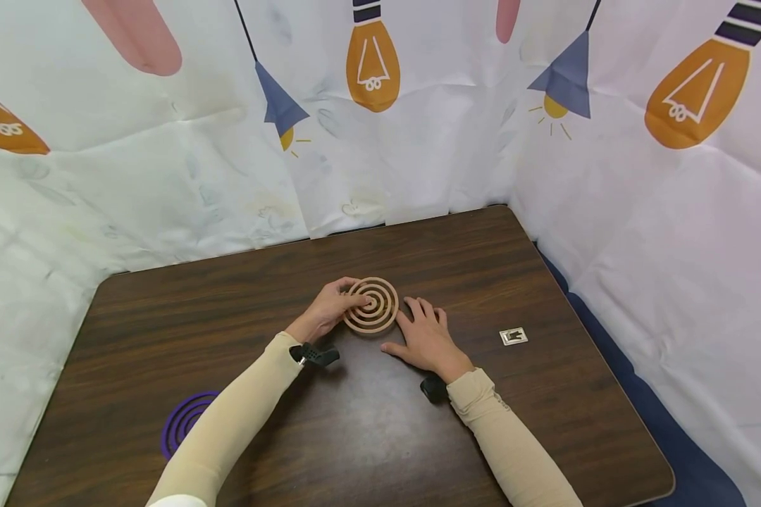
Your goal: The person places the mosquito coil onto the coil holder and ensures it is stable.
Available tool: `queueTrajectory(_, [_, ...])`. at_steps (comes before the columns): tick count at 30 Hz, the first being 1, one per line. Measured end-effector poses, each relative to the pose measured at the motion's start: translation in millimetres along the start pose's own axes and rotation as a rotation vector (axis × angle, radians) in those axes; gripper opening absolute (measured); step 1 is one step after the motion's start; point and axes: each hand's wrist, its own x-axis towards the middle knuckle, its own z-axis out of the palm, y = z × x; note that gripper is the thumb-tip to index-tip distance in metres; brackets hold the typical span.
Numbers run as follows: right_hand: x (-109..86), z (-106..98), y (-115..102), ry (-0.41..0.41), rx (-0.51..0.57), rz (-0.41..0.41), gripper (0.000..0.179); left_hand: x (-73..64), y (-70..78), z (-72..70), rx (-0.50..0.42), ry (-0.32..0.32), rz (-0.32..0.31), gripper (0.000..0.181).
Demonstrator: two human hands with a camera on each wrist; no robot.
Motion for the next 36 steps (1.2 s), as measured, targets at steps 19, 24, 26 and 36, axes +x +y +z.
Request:
queueTrajectory(19, [-1.8, -0.8, -1.0, -0.015, -0.011, -0.001, 0.082, 1.7, 4.1, -0.6, 0.069, -0.015, -0.011, 0.053])
queueTrajectory(24, [-2.5, -2.0, -1.3, -0.018, -0.011, -0.001, 0.083, 1.9, 4.8, -0.9, 0.079, -0.015, -0.015, 0.052])
queueTrajectory(26, [-3.0, -2.3, -1.4, -0.015, -0.013, -0.005, 0.083, 2.1, 4.8, -0.8, 0.087, -0.015, -0.013, 0.052])
queueTrajectory(36, [-2.8, -1.8, -0.5, -0.024, -0.016, -0.01, 0.082, 2.7, 4.7, -0.7, 0.131, -0.014, -0.002, 0.053])
